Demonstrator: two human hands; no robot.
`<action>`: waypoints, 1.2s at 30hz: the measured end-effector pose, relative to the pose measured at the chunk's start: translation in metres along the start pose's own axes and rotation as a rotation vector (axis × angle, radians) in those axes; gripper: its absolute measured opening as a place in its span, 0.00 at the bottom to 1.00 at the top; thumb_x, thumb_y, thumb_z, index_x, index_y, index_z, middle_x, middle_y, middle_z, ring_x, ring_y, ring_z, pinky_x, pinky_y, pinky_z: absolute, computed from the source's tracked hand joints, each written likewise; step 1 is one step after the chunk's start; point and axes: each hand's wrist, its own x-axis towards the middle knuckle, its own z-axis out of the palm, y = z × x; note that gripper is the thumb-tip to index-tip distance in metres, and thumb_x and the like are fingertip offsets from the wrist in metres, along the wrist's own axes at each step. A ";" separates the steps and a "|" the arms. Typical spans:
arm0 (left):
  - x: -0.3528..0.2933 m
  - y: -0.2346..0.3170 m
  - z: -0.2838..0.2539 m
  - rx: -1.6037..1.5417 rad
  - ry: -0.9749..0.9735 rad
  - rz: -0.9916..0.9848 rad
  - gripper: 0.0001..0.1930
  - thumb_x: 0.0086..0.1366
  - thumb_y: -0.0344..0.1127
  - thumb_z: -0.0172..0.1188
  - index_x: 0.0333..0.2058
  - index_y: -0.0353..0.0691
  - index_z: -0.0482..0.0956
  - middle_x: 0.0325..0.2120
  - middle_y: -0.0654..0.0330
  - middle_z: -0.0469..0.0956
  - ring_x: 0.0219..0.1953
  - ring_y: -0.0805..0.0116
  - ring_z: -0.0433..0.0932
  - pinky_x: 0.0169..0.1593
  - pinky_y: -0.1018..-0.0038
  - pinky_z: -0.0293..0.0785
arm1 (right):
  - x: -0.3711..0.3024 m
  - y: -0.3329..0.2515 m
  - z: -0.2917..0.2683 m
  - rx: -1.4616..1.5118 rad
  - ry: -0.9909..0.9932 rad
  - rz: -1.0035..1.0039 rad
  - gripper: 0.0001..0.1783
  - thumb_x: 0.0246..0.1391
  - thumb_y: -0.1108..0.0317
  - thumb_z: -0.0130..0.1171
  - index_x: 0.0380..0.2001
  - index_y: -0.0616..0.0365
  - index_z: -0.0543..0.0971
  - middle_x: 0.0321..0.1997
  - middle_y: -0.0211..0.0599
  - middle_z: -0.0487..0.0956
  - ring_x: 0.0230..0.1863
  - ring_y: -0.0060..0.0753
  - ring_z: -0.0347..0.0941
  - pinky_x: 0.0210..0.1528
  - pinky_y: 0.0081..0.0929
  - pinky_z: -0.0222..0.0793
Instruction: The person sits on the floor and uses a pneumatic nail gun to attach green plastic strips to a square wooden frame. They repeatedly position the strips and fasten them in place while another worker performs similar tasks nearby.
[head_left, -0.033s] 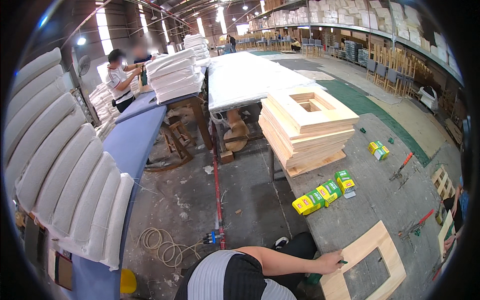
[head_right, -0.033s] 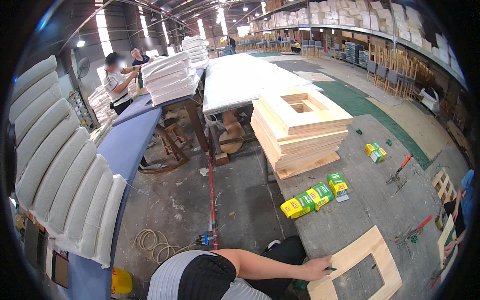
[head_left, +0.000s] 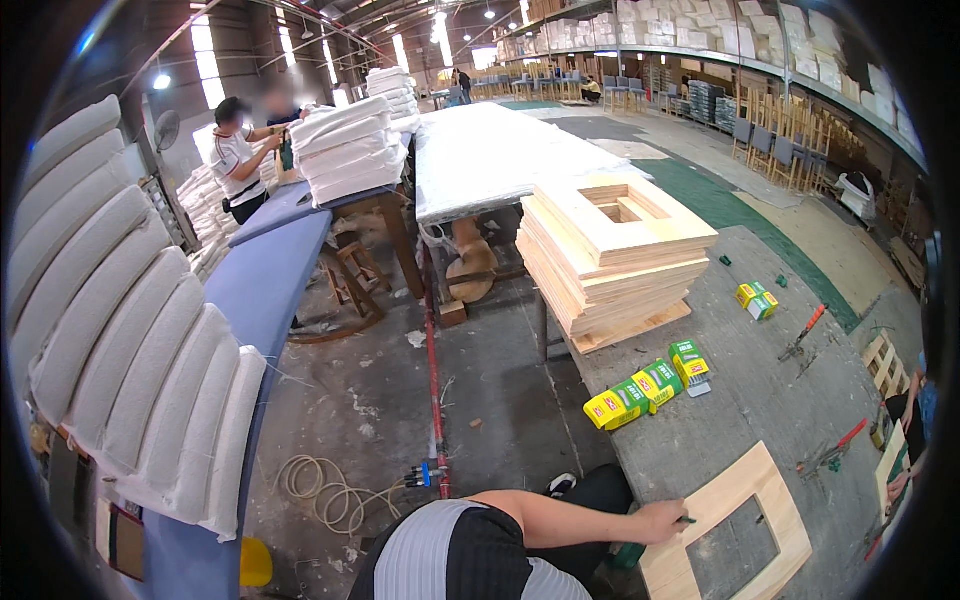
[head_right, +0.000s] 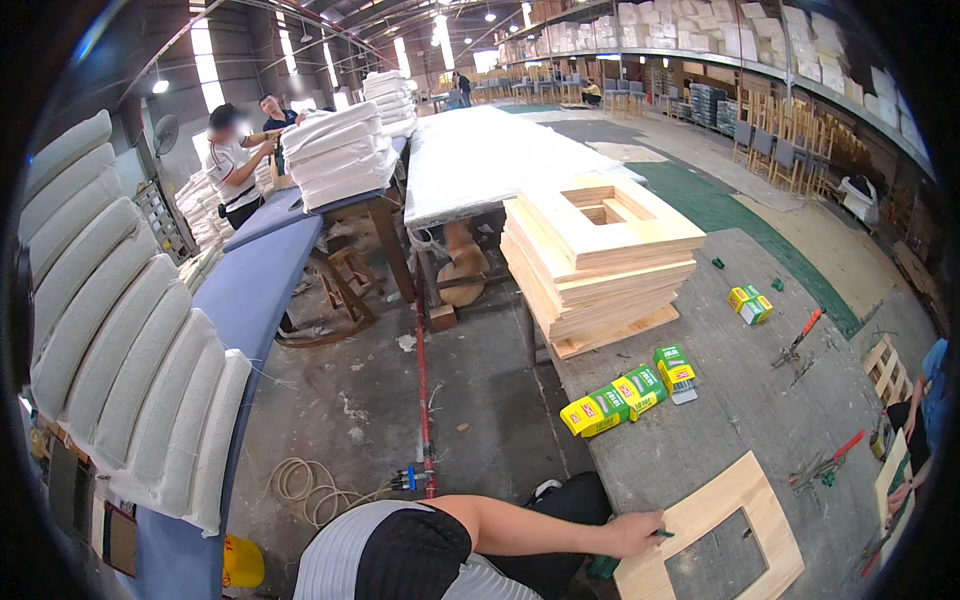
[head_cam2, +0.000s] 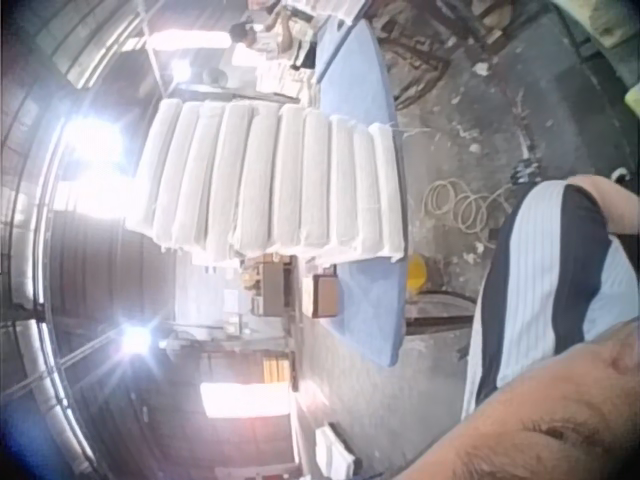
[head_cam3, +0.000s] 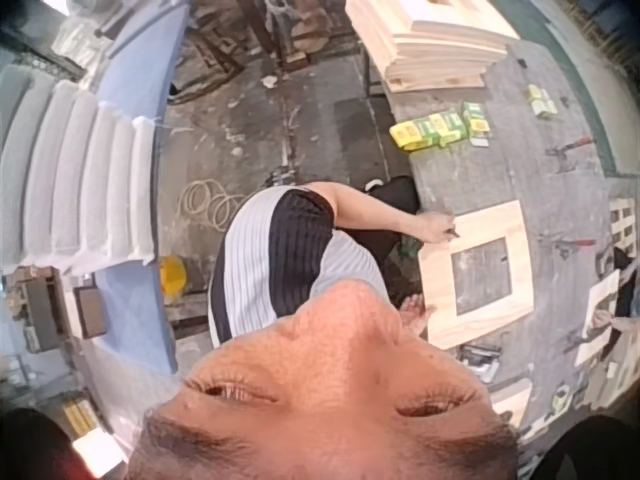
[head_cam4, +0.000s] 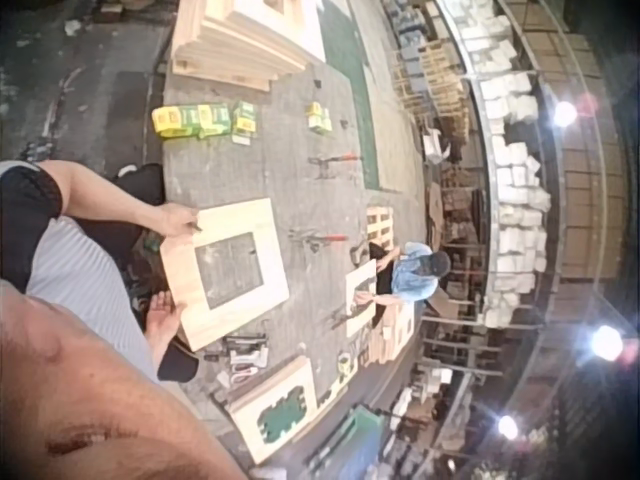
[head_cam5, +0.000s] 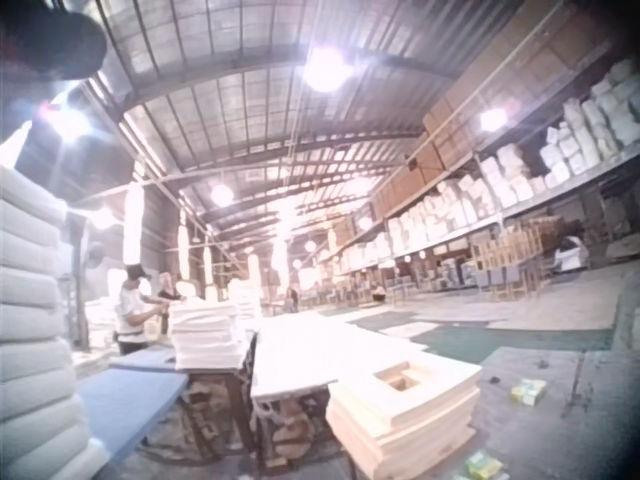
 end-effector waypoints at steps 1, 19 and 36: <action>0.015 -0.001 -0.014 -0.036 -0.047 -0.030 0.18 0.73 0.44 0.57 0.50 0.35 0.80 0.55 0.36 0.76 0.55 0.38 0.78 0.55 0.52 0.74 | -0.005 -0.003 -0.004 -0.039 0.022 0.037 0.32 0.63 0.39 0.60 0.50 0.59 0.78 0.48 0.38 0.79 0.53 0.39 0.72 0.63 0.42 0.67; 0.128 -0.023 -0.004 0.355 0.007 0.316 0.21 0.76 0.42 0.49 0.63 0.43 0.74 0.68 0.53 0.70 0.73 0.42 0.60 0.76 0.47 0.47 | -0.020 -0.310 0.136 -0.772 0.246 -0.992 0.18 0.73 0.59 0.53 0.47 0.64 0.81 0.33 0.31 0.81 0.32 0.21 0.76 0.36 0.22 0.73; 0.135 -0.021 0.000 0.418 -0.006 0.239 0.22 0.71 0.35 0.55 0.63 0.48 0.74 0.66 0.52 0.72 0.72 0.41 0.62 0.75 0.44 0.47 | 0.282 -0.544 0.263 -1.594 0.431 -0.990 0.36 0.73 0.43 0.42 0.70 0.60 0.65 0.73 0.55 0.68 0.73 0.58 0.64 0.71 0.47 0.62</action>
